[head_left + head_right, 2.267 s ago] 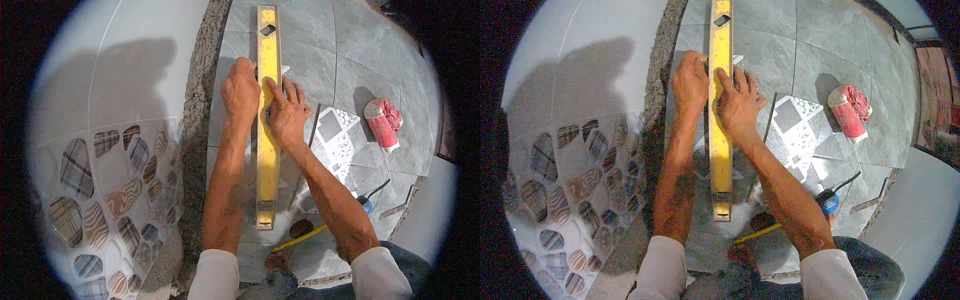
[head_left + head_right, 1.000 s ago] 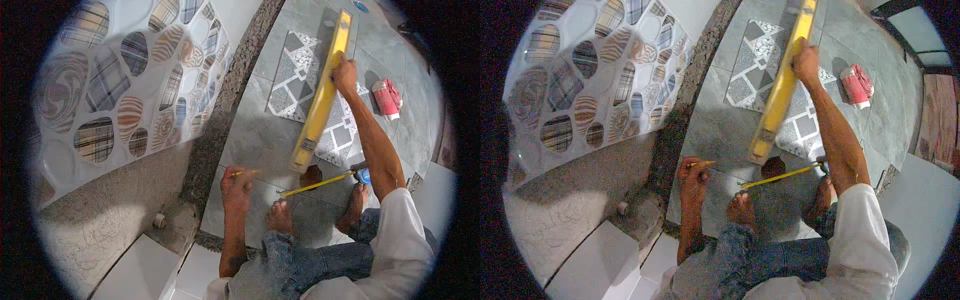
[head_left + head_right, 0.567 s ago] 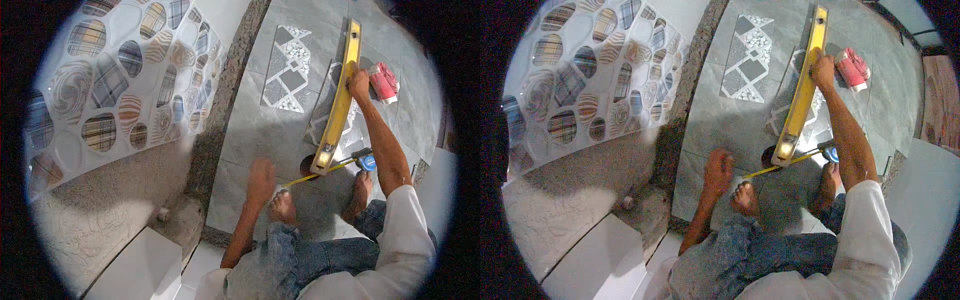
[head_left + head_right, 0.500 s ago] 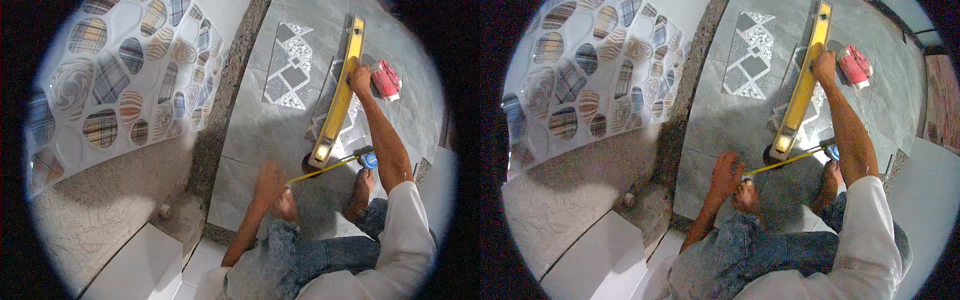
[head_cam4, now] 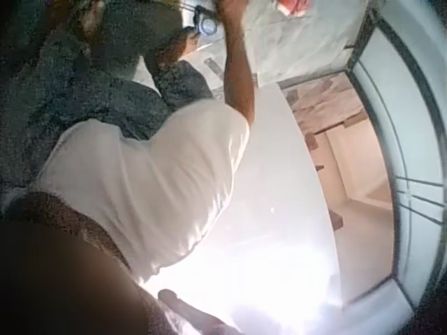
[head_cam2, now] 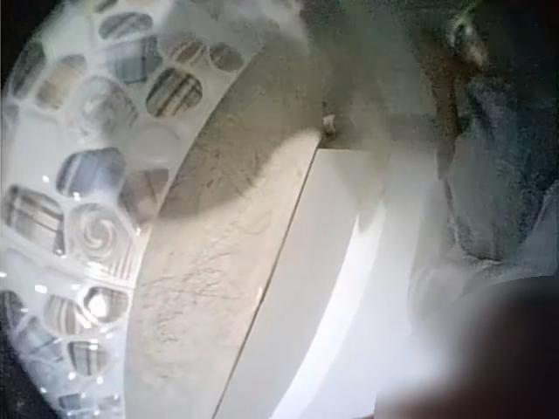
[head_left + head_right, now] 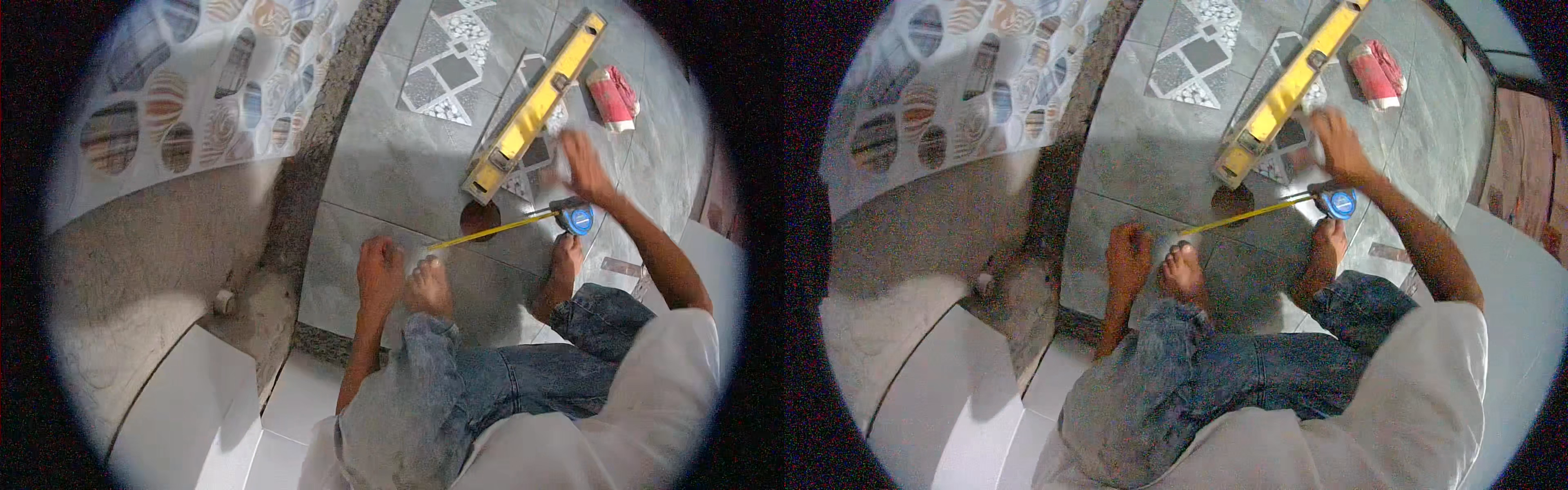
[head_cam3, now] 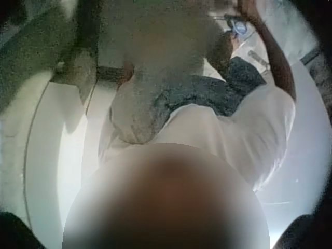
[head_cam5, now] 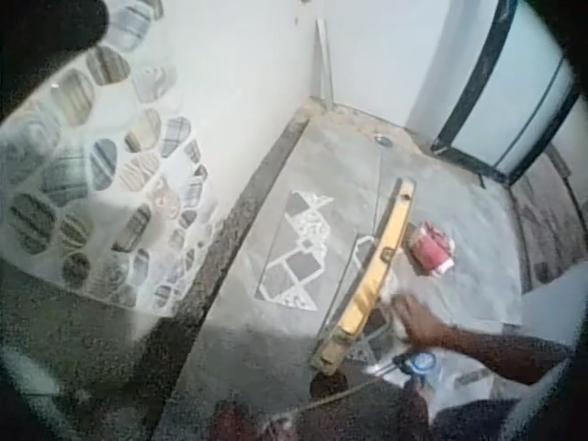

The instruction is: Measuring, marking, and fitting ceramic tiles for installation on a bathroom floor and wall base.

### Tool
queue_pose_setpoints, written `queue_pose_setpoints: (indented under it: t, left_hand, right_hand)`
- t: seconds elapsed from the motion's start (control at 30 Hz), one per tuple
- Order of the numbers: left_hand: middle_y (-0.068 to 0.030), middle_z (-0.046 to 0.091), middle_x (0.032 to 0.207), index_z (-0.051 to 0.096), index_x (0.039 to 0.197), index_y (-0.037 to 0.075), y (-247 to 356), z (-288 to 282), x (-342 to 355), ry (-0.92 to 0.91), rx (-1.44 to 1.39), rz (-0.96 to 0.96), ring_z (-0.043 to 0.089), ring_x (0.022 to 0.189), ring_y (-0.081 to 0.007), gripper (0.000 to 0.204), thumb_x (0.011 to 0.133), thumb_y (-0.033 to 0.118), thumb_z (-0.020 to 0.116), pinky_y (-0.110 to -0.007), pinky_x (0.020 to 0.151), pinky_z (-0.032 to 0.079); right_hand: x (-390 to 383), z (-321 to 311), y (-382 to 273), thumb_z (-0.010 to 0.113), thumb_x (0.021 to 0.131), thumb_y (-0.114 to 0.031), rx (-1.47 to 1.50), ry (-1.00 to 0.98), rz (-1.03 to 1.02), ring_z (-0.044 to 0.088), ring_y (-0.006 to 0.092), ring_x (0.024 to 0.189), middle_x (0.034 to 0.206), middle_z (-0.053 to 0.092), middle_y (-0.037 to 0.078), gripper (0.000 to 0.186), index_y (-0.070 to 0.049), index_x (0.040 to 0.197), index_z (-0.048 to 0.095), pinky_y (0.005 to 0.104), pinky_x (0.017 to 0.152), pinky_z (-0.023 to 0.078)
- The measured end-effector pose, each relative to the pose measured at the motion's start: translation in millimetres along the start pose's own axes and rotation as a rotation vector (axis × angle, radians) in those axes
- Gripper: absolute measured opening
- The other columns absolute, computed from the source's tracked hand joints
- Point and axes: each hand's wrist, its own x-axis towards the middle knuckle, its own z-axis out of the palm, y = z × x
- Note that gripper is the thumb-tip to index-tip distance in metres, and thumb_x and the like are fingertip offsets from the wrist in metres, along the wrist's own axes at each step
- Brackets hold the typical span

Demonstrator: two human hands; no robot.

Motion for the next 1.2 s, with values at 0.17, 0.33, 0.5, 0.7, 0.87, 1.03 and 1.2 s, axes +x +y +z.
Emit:
queue_pose_setpoints:
  t: [0.17, 0.33, 0.5, 0.7, 0.87, 1.03, 1.2]
  left_hand:
    - [-0.0178, 0.056, 0.101, 0.057, 0.102, -0.001, 0.6, -6.4, 11.1, 0.013, 0.006, 0.009, 0.056, 0.092, -0.0330, 0.026, 0.085, 0.018, 0.058, -0.041, 0.080, 0.045]
    - [-0.0140, 0.060, 0.094, 0.058, 0.102, 0.002, -7.7, 1.8, 5.8, 0.134, 0.005, 0.094, 0.060, 0.081, -0.0266, 0.022, 0.086, 0.018, 0.061, -0.037, 0.072, 0.049]
    - [-0.0083, 0.058, 0.072, 0.061, 0.090, 0.001, -22.1, -9.9, 1.3, 0.290, -0.339, -0.335, 0.056, 0.066, -0.0207, 0.026, 0.089, 0.026, 0.058, -0.034, 0.066, 0.046]
    - [-0.0017, 0.056, 0.069, 0.062, 0.095, 0.002, -22.1, -27.2, 10.9, 0.230, -0.496, -0.365, 0.052, 0.065, -0.0117, 0.024, 0.092, 0.025, 0.056, -0.029, 0.060, 0.043]
    - [-0.0034, 0.059, 0.074, 0.061, 0.102, 0.002, -29.1, -36.3, 37.6, 0.272, -0.433, -0.217, 0.054, 0.067, -0.0138, 0.023, 0.091, 0.021, 0.058, -0.029, 0.064, 0.045]
    - [-0.0065, 0.062, 0.084, 0.060, 0.108, 0.002, -50.5, -27.2, 34.2, 0.340, -0.328, -0.062, 0.058, 0.074, -0.0165, 0.025, 0.090, 0.019, 0.059, -0.030, 0.071, 0.048]
    - [-0.0046, 0.063, 0.086, 0.060, 0.110, 0.003, -63.6, -15.3, 14.4, 0.285, -0.418, -0.201, 0.058, 0.076, -0.0137, 0.026, 0.089, 0.018, 0.061, -0.029, 0.072, 0.048]
  right_hand:
    - [-91.1, 11.6, -27.6, 0.077, 0.064, -0.026, 0.142, -0.366, 0.124, 0.032, 0.0420, 0.123, 0.128, 0.037, 0.019, 0.077, -0.009, 0.129, 0.039, 0.0570, 0.090, 0.044]
    - [-75.3, -11.8, -34.3, 0.066, 0.066, -0.013, 0.304, -0.320, 0.032, 0.040, 0.0409, 0.111, 0.112, 0.044, 0.020, 0.063, -0.002, 0.124, 0.042, 0.0462, 0.097, 0.036]
    - [-58.1, -19.2, -99.8, 0.063, 0.073, -0.021, 0.674, -0.337, 0.101, 0.048, 0.0357, 0.110, 0.120, 0.047, 0.020, 0.069, -0.002, 0.134, 0.038, 0.0426, 0.098, 0.036]
    - [-22.6, 39.1, -223.6, 0.058, 0.080, -0.023, 0.792, -0.264, -0.071, 0.047, 0.0385, 0.110, 0.120, 0.046, 0.022, 0.061, 0.000, 0.133, 0.040, 0.0424, 0.097, 0.037]
    - [0.3, 66.2, -264.2, 0.055, 0.082, -0.023, 0.727, -0.063, 0.093, 0.046, 0.0383, 0.109, 0.117, 0.047, 0.024, 0.055, -0.001, 0.131, 0.044, 0.0412, 0.096, 0.037]
    - [15.5, 58.0, -259.8, 0.055, 0.081, -0.022, 0.624, -0.071, 0.142, 0.046, 0.0383, 0.111, 0.117, 0.048, 0.023, 0.054, -0.005, 0.131, 0.046, 0.0416, 0.097, 0.037]
    - [30.4, 45.6, -250.8, 0.056, 0.080, -0.020, 0.624, -0.133, 0.150, 0.047, 0.0375, 0.111, 0.117, 0.049, 0.022, 0.050, -0.005, 0.128, 0.051, 0.0409, 0.100, 0.036]
